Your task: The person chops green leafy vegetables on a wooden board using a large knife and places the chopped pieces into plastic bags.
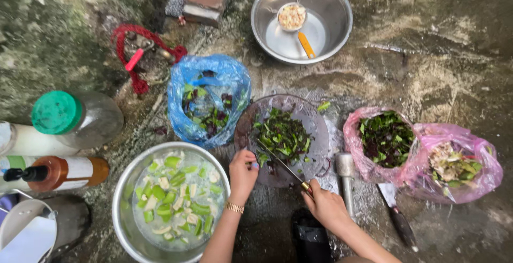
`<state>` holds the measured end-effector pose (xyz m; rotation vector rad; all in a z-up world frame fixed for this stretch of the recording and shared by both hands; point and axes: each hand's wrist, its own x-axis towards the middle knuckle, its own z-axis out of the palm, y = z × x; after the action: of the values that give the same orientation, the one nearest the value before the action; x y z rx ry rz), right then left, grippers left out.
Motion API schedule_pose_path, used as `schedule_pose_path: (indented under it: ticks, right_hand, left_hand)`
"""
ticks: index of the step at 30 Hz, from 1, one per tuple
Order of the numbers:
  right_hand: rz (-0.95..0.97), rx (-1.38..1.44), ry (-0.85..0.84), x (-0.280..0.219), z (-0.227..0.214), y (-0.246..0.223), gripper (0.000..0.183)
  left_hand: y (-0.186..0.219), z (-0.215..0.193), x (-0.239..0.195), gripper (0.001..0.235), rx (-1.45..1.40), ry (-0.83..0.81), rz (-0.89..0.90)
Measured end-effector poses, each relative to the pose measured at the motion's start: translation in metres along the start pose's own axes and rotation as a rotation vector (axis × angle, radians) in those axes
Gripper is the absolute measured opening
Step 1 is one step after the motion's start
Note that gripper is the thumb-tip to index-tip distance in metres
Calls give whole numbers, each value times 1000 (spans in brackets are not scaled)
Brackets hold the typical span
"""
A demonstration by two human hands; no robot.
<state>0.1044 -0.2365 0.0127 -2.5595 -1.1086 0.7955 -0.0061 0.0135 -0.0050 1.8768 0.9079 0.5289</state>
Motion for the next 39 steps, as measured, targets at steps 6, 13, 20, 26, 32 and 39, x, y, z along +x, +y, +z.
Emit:
schedule_pose_path:
  ticks: [6, 13, 20, 26, 32, 39]
  right_hand:
    - [53, -110, -52, 1, 37, -5, 39]
    - [10, 118, 13, 13, 32, 17, 39]
    - [273, 154, 203, -7, -25, 32, 37]
    - [302, 79, 393, 18, -20, 38, 30]
    - [272, 219, 354, 10, 22, 18, 25]
    - [184, 716, 171, 0, 59, -9, 24]
  left_hand:
    - [-22, 1, -3, 26, -4, 29, -49]
    - [-39, 16, 13, 26, -619, -70, -216]
    - [14, 35, 53, 28, 93, 81, 246]
    - [18, 71, 108, 54, 214, -91, 412]
    - [21, 90, 72, 53, 308, -131, 384]
    - [42, 139, 28, 44, 135, 314, 229]
